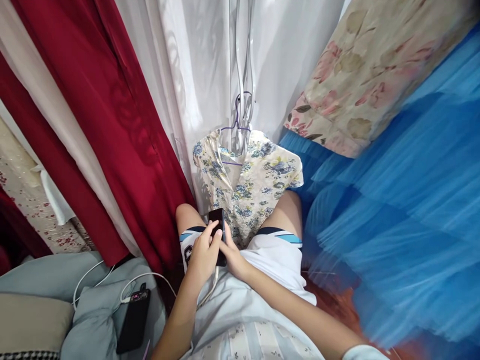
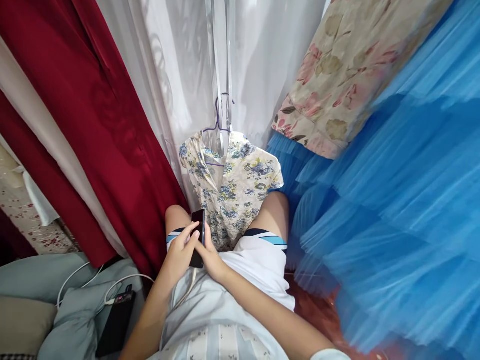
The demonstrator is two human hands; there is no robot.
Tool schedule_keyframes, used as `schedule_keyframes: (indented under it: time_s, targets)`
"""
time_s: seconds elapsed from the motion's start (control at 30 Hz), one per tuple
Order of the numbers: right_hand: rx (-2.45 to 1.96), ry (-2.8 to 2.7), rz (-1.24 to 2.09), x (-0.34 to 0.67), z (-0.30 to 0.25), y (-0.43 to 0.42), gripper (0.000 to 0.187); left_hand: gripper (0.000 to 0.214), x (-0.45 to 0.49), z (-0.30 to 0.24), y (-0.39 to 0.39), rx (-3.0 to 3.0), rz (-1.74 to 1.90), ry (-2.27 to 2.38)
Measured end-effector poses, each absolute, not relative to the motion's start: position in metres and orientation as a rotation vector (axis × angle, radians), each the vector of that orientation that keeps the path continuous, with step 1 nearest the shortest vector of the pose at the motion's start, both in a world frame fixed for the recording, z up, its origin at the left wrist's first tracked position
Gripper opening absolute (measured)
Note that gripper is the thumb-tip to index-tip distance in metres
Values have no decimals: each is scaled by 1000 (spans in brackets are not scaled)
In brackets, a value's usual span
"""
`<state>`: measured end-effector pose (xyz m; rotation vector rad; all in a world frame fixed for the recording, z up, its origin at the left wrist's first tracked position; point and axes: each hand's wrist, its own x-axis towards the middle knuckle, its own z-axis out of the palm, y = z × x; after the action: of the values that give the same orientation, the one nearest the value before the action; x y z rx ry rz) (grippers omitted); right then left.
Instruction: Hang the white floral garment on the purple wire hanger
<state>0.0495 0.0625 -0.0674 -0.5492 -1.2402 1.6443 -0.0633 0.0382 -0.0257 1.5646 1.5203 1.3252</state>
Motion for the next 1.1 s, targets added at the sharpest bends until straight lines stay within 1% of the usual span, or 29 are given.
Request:
schedule_keyframes:
  time_s: [0.17, 0.23, 0.3, 0.4, 0.63, 0.77, 1.1]
  targets:
    - [-477, -738, 1954, 53, -59, 62, 58, 38, -66, -34, 26, 1357, 1616, 1406]
    - [-474, -639, 2035, 56, -59, 63, 51, 39, -70, -41, 25, 1306, 1674, 1410]
    - [-475, -562, 2120, 59, -61, 66, 48, 40, -73, -50, 25, 1257, 1673, 1406]
    - [-443, -493, 2203, 60, -65, 70, 49, 40, -77, -62, 28, 1209, 1622, 1387]
    - [-330, -482, 2247, 63, -66, 72, 55, 43, -81, -75, 31, 1146, 1533, 1367]
    - [-324, -510, 2278, 65, -63, 70, 60, 42, -82, -78, 33, 1173, 1530, 1368]
    - [-330, -551, 2291, 65, -57, 69, 64, 42, -80, -78, 35, 1192, 1571, 1318]
